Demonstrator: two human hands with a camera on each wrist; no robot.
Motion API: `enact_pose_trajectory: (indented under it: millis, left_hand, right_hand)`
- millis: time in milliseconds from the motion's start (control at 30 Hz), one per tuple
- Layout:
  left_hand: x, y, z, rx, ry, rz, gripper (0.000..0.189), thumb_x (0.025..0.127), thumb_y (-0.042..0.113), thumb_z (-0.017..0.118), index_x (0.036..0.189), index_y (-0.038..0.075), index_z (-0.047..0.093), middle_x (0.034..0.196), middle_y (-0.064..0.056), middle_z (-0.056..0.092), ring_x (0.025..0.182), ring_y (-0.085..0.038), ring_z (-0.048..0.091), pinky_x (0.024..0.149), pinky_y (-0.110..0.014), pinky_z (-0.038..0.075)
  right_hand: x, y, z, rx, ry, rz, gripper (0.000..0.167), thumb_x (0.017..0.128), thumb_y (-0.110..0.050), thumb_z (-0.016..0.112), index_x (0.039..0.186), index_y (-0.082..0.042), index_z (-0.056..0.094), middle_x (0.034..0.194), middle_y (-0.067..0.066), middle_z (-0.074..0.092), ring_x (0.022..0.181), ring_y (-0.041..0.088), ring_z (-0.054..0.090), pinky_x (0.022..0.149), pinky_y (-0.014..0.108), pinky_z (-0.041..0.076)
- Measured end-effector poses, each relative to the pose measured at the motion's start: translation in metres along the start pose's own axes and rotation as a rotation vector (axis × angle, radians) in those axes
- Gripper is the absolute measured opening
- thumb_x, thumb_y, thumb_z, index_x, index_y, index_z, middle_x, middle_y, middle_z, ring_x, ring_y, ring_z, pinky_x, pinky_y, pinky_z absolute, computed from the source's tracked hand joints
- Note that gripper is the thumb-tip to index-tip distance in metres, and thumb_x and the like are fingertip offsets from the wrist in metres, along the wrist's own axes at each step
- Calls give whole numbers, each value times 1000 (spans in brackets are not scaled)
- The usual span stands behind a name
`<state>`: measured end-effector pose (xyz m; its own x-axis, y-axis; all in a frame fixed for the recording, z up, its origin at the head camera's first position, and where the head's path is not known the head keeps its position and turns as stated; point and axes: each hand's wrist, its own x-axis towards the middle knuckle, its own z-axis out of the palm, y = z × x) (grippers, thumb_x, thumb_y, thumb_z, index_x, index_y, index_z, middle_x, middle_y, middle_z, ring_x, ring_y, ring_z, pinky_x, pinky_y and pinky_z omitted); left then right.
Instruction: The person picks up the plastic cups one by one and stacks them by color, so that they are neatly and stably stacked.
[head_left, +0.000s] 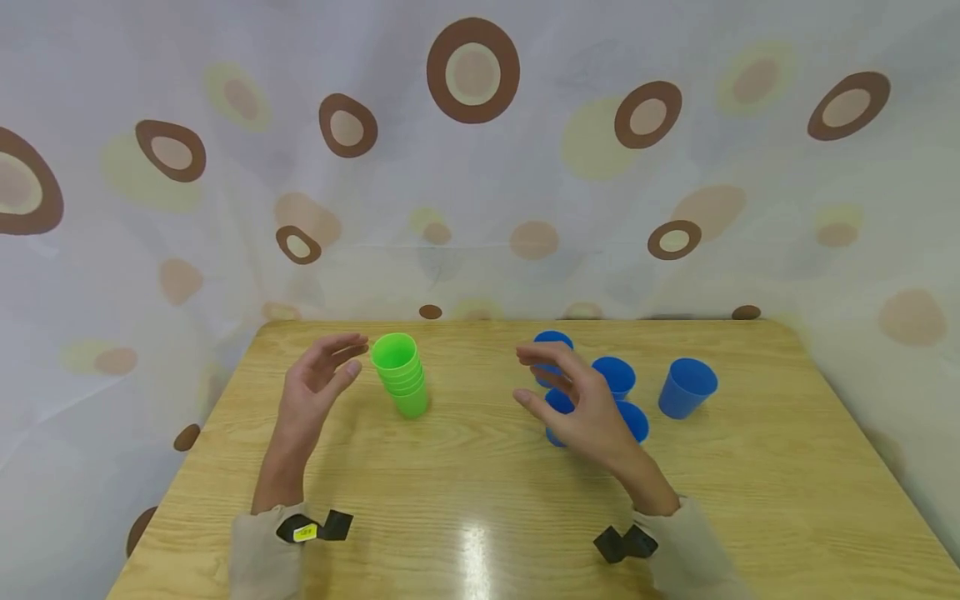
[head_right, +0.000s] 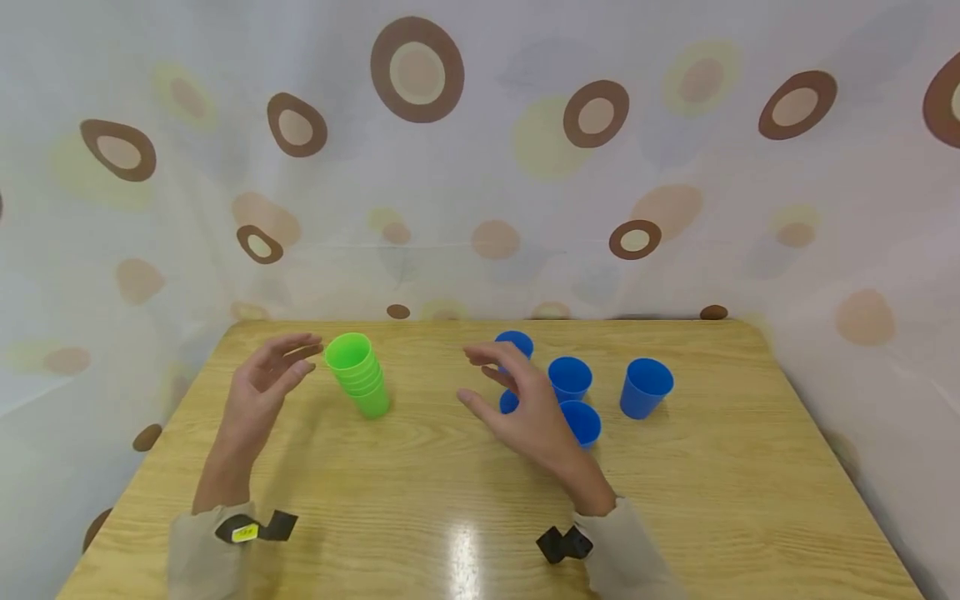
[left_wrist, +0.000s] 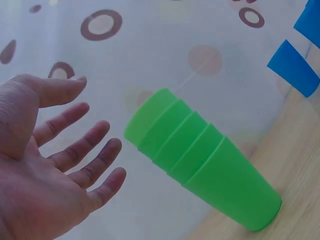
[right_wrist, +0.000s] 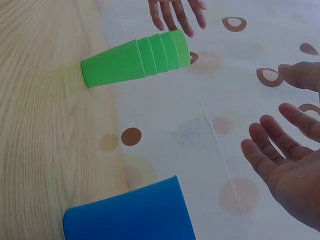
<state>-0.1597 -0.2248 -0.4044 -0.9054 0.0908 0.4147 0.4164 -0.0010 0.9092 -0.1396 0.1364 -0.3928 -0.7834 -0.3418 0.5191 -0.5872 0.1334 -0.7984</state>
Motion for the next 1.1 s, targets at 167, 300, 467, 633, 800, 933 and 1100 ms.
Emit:
enact_pose_trajectory:
  millis: [167,300,467,633,800,933,1100]
  left_hand:
    - [1,13,7,-30,0,51,36,99,-9,59,135,-12,53,134,-18,61,128,-26,58,106,-28,48]
    - [1,21,11,-49,-14,87,36,99,-10,59,134,-12,54,132,-19,62,127,-28,58,102,-27,51]
    - [1,26,18,-76,-45,120,35,98,-13,58,133,-14,53,131,-19,63,127,-29,59,101,-29,51]
    - [-2,28,30,-88,-50,153,34,96,-14,59,130,-17,53,129,-21,63,124,-30,61,105,-33,50]
    - [-2,29,45,-111,-58,160,33,96,-13,61,127,-18,53,126,-24,64,122,-31,62,106,-38,50]
    - [-3,28,56,-131,-87,147,33,96,-12,62,127,-18,53,126,-22,64,121,-31,62,103,-36,52]
    - [-3,28,68,-142,-108,130,34,96,-11,63,128,-16,55,128,-22,64,121,-33,63,101,-37,54]
  right_hand:
    - [-7,0,-15,-3,39,-51,49,90,14,70,136,4,57,137,12,59,129,29,56,106,37,50]
    - [-11,-1,-26,-7,62,-52,50,89,17,68,136,6,56,135,12,59,129,27,56,107,36,50]
    - [-18,-3,-36,-15,102,-12,53,89,17,69,138,1,57,135,10,60,127,30,57,107,36,49]
    - [-20,-5,-47,-32,123,-6,52,90,17,67,139,3,56,135,12,60,126,29,57,106,36,49]
    - [-21,-3,-57,-31,155,3,51,90,18,66,138,6,55,133,12,61,125,24,59,104,33,51]
    - [-25,1,-64,-42,175,13,50,91,17,66,138,5,56,133,11,62,124,23,59,103,31,51]
    - [-26,7,-75,-57,200,10,49,90,18,66,137,7,56,133,11,61,125,22,59,103,30,51]
